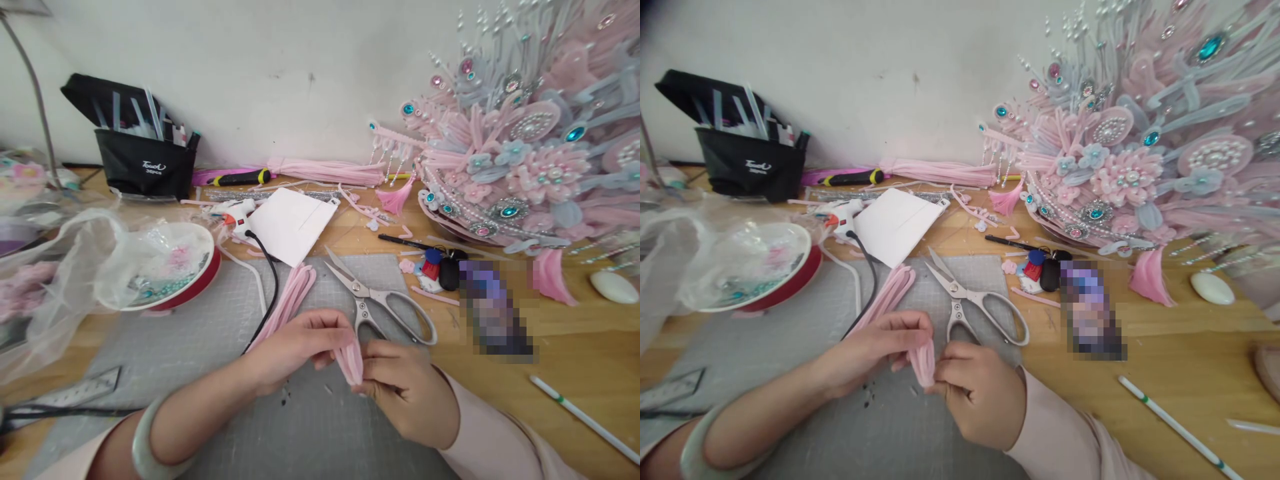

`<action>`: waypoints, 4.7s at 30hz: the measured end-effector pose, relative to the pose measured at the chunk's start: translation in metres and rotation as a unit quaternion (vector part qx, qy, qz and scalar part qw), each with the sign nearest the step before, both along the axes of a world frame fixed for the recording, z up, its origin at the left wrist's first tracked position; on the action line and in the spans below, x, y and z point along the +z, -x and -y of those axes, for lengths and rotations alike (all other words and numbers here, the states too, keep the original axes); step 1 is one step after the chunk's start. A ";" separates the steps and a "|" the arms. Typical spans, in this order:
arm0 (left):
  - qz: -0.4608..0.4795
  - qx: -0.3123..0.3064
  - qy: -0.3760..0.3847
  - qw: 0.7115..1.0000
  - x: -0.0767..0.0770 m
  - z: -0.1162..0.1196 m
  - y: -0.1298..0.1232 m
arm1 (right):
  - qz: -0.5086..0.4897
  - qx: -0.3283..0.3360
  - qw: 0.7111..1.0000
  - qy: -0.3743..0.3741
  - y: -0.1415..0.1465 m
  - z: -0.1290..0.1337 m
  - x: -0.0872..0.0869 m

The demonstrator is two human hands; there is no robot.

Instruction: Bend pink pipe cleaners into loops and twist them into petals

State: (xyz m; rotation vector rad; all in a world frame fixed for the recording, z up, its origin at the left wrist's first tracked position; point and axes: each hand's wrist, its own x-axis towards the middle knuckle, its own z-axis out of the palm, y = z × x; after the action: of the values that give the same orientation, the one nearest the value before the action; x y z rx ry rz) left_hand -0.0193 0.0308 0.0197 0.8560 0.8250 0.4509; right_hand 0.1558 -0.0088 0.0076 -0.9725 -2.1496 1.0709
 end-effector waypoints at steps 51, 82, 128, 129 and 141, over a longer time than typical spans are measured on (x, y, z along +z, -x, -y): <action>0.064 -0.060 -0.005 0.996 -0.010 -0.004 0.005 | 0.026 -0.042 0.999 0.022 -0.002 0.000 -0.001; 0.072 0.015 -0.025 0.997 -0.011 0.010 -0.005 | -0.049 -0.082 0.987 0.129 0.004 0.002 0.001; 0.111 0.087 0.099 0.985 -0.007 0.014 -0.013 | 0.015 -0.050 0.998 0.023 0.000 0.000 -0.004; 0.112 0.084 0.095 0.986 -0.007 0.013 -0.012 | 0.014 -0.049 0.998 0.025 -0.001 0.000 -0.004; 0.117 0.027 0.048 0.992 -0.012 0.014 -0.010 | 0.025 -0.097 0.994 0.050 -0.001 0.000 -0.001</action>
State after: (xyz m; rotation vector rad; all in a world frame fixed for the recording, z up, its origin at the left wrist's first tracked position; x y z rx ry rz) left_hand -0.0091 0.0166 0.0076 0.6779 0.6481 0.5433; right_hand 0.1563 -0.0086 0.0064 -1.2393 -2.0078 1.0774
